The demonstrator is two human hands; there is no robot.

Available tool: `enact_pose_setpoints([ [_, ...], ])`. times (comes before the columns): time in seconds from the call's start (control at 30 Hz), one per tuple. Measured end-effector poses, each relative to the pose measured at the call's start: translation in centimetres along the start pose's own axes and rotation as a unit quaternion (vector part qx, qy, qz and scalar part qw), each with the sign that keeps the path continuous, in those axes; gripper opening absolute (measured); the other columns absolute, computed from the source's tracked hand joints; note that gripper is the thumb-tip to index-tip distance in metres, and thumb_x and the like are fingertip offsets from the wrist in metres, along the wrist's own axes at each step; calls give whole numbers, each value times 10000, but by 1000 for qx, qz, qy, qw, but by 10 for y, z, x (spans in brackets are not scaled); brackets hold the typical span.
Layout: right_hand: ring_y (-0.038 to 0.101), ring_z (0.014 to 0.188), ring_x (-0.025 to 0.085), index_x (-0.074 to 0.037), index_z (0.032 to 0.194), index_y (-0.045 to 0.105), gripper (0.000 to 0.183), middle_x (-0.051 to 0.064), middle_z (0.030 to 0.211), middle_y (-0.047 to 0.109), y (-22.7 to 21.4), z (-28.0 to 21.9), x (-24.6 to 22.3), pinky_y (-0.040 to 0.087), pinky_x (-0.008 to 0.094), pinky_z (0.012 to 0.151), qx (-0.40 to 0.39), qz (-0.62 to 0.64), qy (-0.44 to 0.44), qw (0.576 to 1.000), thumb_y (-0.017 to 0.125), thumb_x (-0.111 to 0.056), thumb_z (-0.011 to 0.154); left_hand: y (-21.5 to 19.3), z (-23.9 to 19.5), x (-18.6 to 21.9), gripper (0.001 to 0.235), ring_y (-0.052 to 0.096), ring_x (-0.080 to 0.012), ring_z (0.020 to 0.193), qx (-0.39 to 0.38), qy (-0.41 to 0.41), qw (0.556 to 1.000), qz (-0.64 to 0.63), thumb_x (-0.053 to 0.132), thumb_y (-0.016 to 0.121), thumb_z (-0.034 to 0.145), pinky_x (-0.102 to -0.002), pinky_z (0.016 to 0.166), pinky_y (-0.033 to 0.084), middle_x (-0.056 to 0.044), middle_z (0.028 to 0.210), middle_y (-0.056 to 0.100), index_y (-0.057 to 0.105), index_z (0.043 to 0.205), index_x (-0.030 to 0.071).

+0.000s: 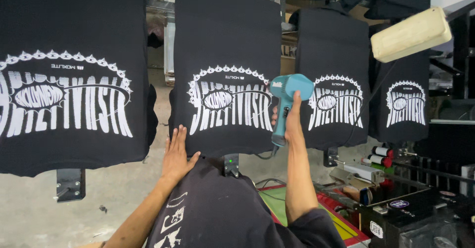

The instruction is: The person uses a handheld heat gun to apply heat to white printed designs on black t-shirts mounted on a heat press. They move the heat gun over the design on each shirt in sequence, holding the fabric steady with their other hand.

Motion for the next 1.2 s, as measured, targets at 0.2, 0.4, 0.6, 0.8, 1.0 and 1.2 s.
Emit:
enact_pose_setpoints([
  [0.2, 534, 463, 155, -85, 899, 574, 834, 95, 618, 541, 9, -9, -3, 488, 280, 369, -3, 11, 8, 1000, 309, -861, 747, 5, 0, -4, 934, 120, -248, 1466, 7, 4, 1000, -3, 457, 618, 813, -525, 1161, 150, -81, 1599, 133, 123, 1526, 111],
  [0.4, 514, 451, 174, -65, 925, 576, 893, 100, 618, 531, -5, -35, 14, 481, 293, 353, -40, -25, 64, 997, 282, -887, 738, 0, -1, -2, 947, 138, -252, 1465, 14, 11, 1000, -6, 441, 647, 799, -519, 1162, 169, -92, 1591, 162, 138, 1523, 105],
  [0.6, 513, 456, 163, -46, 913, 569, 870, 95, 617, 528, -27, -58, 40, 485, 287, 357, -24, -29, 69, 997, 313, -866, 777, 2, -1, -3, 941, 130, -251, 1466, 8, 10, 1000, -16, 444, 647, 805, -521, 1163, 147, -91, 1593, 155, 139, 1525, 112],
  [0.8, 522, 477, 159, -55, 802, 564, 888, 80, 598, 524, -41, -78, 55, 501, 284, 402, 38, -47, 89, 994, 269, -892, 761, 3, -1, -4, 948, 138, -268, 1462, 22, 26, 999, -6, 444, 655, 794, -531, 1155, 174, -99, 1592, 156, 148, 1522, 110],
  [1.0, 537, 483, 179, -35, 759, 567, 959, 97, 586, 530, -49, -94, 66, 509, 302, 399, 46, -44, 118, 991, 222, -929, 726, 2, -2, -4, 936, 125, -264, 1465, 20, 27, 999, -10, 448, 642, 802, -538, 1154, 166, -94, 1595, 141, 143, 1522, 118],
  [1.2, 533, 455, 173, -18, 753, 566, 949, 96, 574, 518, -29, -101, 56, 498, 294, 368, 18, -46, 107, 993, 238, -909, 743, 6, -1, -6, 922, 87, -263, 1469, -1, 26, 1000, -3, 474, 600, 827, -531, 1164, 112, -94, 1601, 104, 115, 1525, 118],
])
Point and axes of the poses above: each hand's wrist, its own z-axis towards the middle knuckle, its own y-axis out of the palm, x = y × z, the point moved 6 cm from there along z, towards the middle knuckle
